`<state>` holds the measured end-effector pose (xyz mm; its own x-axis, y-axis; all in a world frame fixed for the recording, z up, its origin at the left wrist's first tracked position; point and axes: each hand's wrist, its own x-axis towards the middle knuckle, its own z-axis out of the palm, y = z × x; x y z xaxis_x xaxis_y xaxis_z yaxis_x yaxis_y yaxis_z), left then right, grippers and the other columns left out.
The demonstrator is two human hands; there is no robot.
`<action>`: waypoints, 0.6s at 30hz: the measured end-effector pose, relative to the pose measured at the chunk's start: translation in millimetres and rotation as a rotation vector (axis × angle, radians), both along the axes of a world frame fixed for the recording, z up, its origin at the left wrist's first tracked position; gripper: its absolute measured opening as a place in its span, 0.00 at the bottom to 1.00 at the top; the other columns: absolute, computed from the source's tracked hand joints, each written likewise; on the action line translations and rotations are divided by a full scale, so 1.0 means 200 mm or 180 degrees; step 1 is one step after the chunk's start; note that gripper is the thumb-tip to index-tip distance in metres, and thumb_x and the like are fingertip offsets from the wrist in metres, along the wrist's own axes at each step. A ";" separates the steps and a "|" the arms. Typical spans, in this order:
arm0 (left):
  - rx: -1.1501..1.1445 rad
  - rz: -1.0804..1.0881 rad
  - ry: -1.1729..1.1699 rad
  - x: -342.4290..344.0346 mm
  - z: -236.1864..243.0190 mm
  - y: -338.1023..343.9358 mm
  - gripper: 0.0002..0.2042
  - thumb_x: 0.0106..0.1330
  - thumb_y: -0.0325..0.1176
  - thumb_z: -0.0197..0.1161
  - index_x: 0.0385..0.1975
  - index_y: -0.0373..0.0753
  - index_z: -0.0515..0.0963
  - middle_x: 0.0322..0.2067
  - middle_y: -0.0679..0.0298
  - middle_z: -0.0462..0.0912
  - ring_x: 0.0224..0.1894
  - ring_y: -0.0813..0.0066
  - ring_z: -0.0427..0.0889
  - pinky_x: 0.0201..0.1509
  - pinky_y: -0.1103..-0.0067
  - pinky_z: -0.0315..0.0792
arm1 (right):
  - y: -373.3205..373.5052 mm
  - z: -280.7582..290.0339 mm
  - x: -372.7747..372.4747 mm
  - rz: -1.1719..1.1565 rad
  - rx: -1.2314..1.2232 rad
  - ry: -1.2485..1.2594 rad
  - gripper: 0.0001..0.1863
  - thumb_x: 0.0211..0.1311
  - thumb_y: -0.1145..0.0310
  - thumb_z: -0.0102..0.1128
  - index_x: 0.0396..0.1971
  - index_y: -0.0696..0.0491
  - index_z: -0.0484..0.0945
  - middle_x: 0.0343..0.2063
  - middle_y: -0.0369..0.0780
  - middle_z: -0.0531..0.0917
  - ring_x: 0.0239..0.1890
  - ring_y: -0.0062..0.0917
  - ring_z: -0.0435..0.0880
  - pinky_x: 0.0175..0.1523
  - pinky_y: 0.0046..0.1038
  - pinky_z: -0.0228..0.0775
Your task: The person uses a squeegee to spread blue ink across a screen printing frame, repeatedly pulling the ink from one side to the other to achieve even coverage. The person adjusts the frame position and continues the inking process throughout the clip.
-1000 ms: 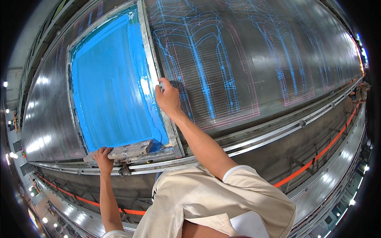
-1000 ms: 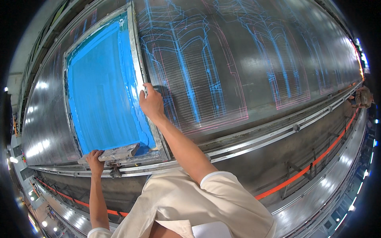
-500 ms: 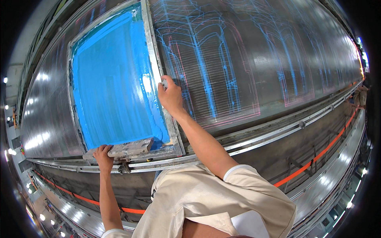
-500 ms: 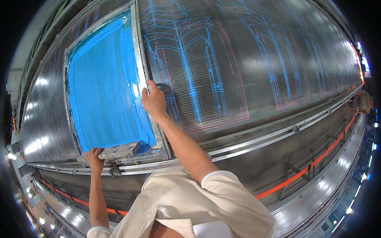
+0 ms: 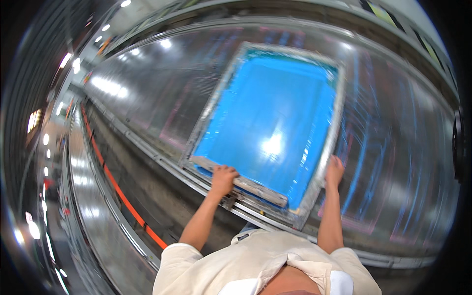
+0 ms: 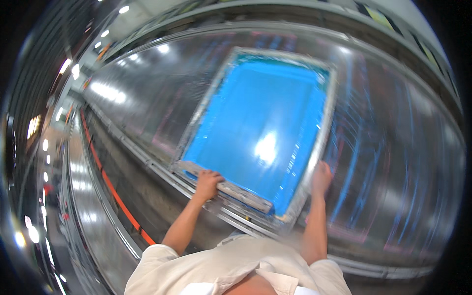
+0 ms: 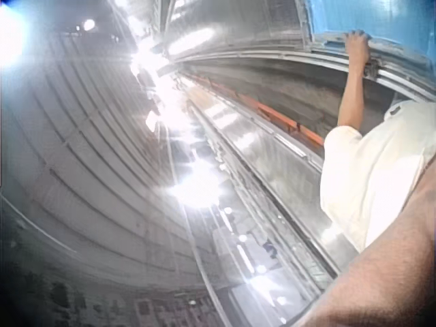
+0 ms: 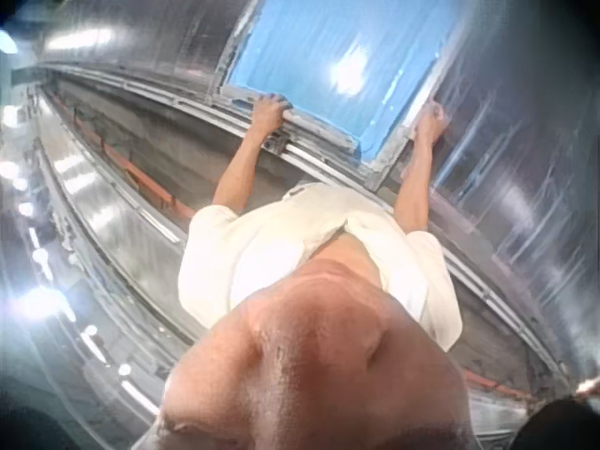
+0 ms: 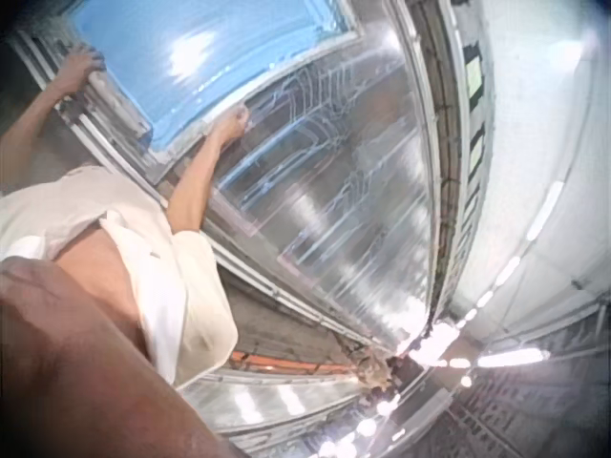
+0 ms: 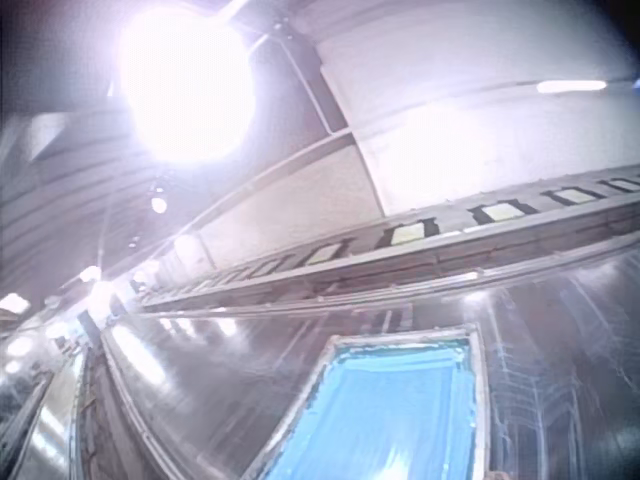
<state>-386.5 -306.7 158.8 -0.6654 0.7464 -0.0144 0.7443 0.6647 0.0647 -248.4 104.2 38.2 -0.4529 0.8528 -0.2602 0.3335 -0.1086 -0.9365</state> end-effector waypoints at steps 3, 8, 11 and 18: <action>0.0060 -0.0157 0.0082 -0.06 -0.08 0.10 0.09 0.51 0.27 0.64 0.30 0.50 0.85 0.36 0.71 0.82 0.45 0.66 0.78 0.52 0.66 0.66 | 0.19 -0.26 0.03 -0.0404 0.0694 -0.0037 0.17 0.70 0.62 0.56 0.50 0.57 0.82 0.36 0.42 0.84 0.33 0.26 0.82 0.36 0.29 0.74; 0.0174 -0.0118 0.0258 0.04 -0.11 0.06 0.05 0.53 0.28 0.66 0.28 0.48 0.84 0.33 0.70 0.80 0.42 0.68 0.77 0.50 0.67 0.66 | 0.32 -0.43 0.12 -0.0371 0.0634 -0.0145 0.13 0.71 0.63 0.54 0.45 0.54 0.82 0.17 0.31 0.72 0.12 0.15 0.66 0.13 0.24 0.53; 0.0263 -0.0165 0.0240 0.00 -0.10 0.00 0.03 0.52 0.29 0.67 0.26 0.46 0.83 0.32 0.70 0.79 0.41 0.68 0.76 0.48 0.67 0.66 | 0.29 -0.43 0.07 -0.0339 0.0648 -0.0244 0.13 0.71 0.64 0.53 0.45 0.54 0.81 0.17 0.31 0.72 0.14 0.16 0.67 0.15 0.24 0.55; 0.0021 0.0026 -0.0195 -0.09 0.14 -0.05 0.12 0.47 0.29 0.68 0.34 0.49 0.83 0.37 0.71 0.81 0.46 0.68 0.77 0.52 0.69 0.66 | 0.04 0.33 0.01 -0.0167 0.1355 -0.0251 0.15 0.71 0.64 0.54 0.43 0.59 0.83 0.33 0.40 0.85 0.35 0.24 0.80 0.43 0.28 0.73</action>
